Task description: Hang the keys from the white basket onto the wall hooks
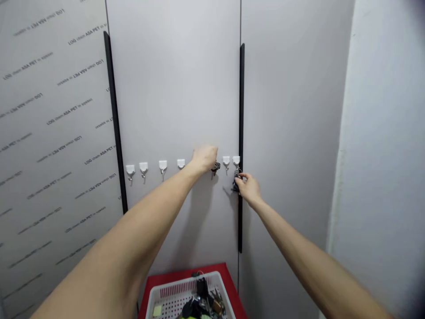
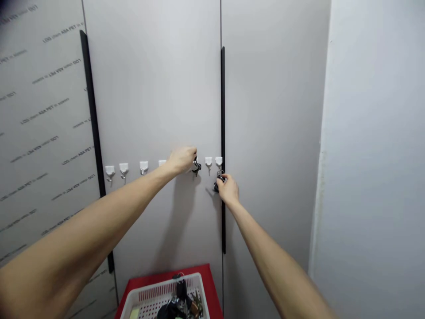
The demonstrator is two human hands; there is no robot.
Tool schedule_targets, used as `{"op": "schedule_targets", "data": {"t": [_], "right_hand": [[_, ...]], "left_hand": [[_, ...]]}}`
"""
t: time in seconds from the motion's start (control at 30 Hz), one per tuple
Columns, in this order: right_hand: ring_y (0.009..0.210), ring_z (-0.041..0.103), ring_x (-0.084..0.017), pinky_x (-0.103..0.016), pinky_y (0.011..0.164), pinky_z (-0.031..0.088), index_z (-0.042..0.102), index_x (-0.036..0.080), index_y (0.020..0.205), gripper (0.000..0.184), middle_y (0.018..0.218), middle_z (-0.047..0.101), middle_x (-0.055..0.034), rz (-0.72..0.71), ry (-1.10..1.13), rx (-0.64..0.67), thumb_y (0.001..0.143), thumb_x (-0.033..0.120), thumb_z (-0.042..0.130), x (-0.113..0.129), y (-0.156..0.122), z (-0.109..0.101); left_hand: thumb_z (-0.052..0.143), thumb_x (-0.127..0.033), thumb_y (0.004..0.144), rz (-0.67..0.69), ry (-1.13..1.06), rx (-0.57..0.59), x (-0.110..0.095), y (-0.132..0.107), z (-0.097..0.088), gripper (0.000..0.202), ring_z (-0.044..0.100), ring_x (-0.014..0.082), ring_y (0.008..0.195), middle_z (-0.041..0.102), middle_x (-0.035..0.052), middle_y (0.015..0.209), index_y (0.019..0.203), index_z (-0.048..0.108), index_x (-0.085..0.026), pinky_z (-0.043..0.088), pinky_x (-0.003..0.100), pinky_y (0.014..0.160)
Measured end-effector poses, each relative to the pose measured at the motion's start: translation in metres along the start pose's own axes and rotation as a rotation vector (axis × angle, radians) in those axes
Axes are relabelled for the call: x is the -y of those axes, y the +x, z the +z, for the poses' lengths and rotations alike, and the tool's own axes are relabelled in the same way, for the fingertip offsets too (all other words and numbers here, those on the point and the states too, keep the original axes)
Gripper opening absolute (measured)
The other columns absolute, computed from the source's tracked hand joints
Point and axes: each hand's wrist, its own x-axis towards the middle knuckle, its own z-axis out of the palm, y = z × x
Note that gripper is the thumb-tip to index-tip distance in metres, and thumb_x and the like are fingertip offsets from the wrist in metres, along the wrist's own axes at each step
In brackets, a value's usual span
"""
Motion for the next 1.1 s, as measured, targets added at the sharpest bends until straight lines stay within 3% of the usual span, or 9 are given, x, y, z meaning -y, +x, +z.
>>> {"op": "schedule_targets", "data": {"t": [0.07, 0.23, 0.3, 0.5, 0.67, 0.83, 0.9, 1.0, 1.1], "right_hand": [[0.053, 0.047, -0.014, -0.022, 0.049, 0.033, 0.047, 0.015, 0.088, 0.035, 0.054, 0.052, -0.0012, 0.012, -0.037, -0.001, 0.062, 0.036, 0.040, -0.005, -0.007, 0.004], [0.059, 0.047, -0.016, -0.024, 0.049, 0.031, 0.052, 0.016, 0.069, 0.025, 0.062, 0.054, -0.0048, 0.001, -0.049, 0.011, 0.060, 0.037, 0.041, 0.001, -0.002, 0.005], [0.056, 0.046, -0.015, -0.023, 0.048, 0.030, 0.051, 0.017, 0.058, 0.021, 0.058, 0.053, -0.0035, -0.016, -0.043, 0.026, 0.059, 0.035, 0.041, 0.003, 0.004, 0.001], [0.043, 0.040, -0.008, -0.019, 0.040, 0.029, 0.050, 0.016, 0.055, 0.020, 0.047, 0.045, 0.0021, -0.051, 0.134, -0.008, 0.059, 0.032, 0.039, 0.014, 0.030, -0.025], [0.039, 0.036, -0.005, -0.016, 0.036, 0.028, 0.048, 0.015, 0.055, 0.018, 0.046, 0.042, 0.0041, -0.154, 0.333, 0.014, 0.058, 0.031, 0.040, 0.050, 0.047, -0.043], [0.035, 0.032, -0.004, -0.016, 0.033, 0.024, 0.045, 0.015, 0.051, 0.017, 0.042, 0.038, 0.0051, -0.235, 0.233, 0.181, 0.058, 0.030, 0.041, 0.058, 0.034, -0.040], [0.035, 0.032, -0.004, -0.016, 0.033, 0.024, 0.043, 0.015, 0.050, 0.018, 0.042, 0.037, 0.0052, -0.222, 0.224, 0.215, 0.059, 0.031, 0.040, 0.051, 0.025, -0.037], [0.035, 0.031, -0.003, -0.015, 0.033, 0.024, 0.041, 0.015, 0.049, 0.019, 0.043, 0.037, 0.0053, -0.209, 0.243, 0.267, 0.059, 0.031, 0.041, 0.042, 0.015, -0.036], [0.035, 0.031, -0.003, -0.015, 0.031, 0.024, 0.040, 0.015, 0.050, 0.018, 0.043, 0.037, 0.0053, -0.170, 0.276, 0.324, 0.059, 0.031, 0.042, 0.039, 0.009, -0.038]], "left_hand": [[0.036, -0.021, 0.067, 0.024, 0.021, 0.004, 0.001, 0.005, -0.002, 0.023, 0.051, 0.0165, 0.077, 0.057, 0.0076, 0.084, 0.078, 0.056, -0.017, 0.036, 0.024, 0.063], [0.033, -0.026, 0.069, -0.338, -0.173, 0.035, 0.010, 0.011, -0.003, 0.028, 0.051, 0.0135, 0.074, 0.057, 0.0050, 0.088, 0.087, 0.053, -0.020, 0.037, 0.021, 0.057], [0.035, -0.025, 0.068, -0.286, -0.182, 0.075, 0.009, 0.010, -0.003, 0.027, 0.051, 0.0136, 0.073, 0.058, 0.0045, 0.087, 0.086, 0.054, -0.020, 0.037, 0.021, 0.057], [0.042, -0.021, 0.062, 0.149, -0.083, 0.197, 0.004, 0.015, -0.016, 0.022, 0.050, 0.0111, 0.066, 0.059, 0.0020, 0.075, 0.076, 0.058, -0.019, 0.036, 0.018, 0.057], [0.035, -0.023, 0.067, -0.155, -0.123, 0.120, 0.011, 0.019, -0.012, 0.028, 0.051, 0.0140, 0.069, 0.058, 0.0054, 0.083, 0.087, 0.054, -0.019, 0.037, 0.022, 0.058], [0.051, -0.019, 0.055, -0.086, -0.109, 0.211, 0.004, 0.009, 0.006, 0.013, 0.051, 0.0167, 0.072, 0.060, 0.0068, 0.075, 0.065, 0.060, -0.017, 0.036, 0.023, 0.063], [0.047, -0.021, 0.059, -0.091, -0.119, 0.203, 0.004, 0.007, 0.009, 0.016, 0.051, 0.0159, 0.071, 0.060, 0.0062, 0.076, 0.069, 0.059, -0.018, 0.037, 0.023, 0.061], [0.037, -0.024, 0.066, -0.141, -0.213, 0.129, 0.010, 0.008, 0.011, 0.024, 0.052, 0.0132, 0.067, 0.059, 0.0046, 0.077, 0.080, 0.056, -0.019, 0.038, 0.021, 0.057], [0.035, -0.024, 0.067, -0.183, -0.470, -0.009, 0.012, 0.009, 0.014, 0.025, 0.051, 0.0095, 0.060, 0.059, 0.0025, 0.071, 0.079, 0.055, -0.017, 0.037, 0.018, 0.053]]}}
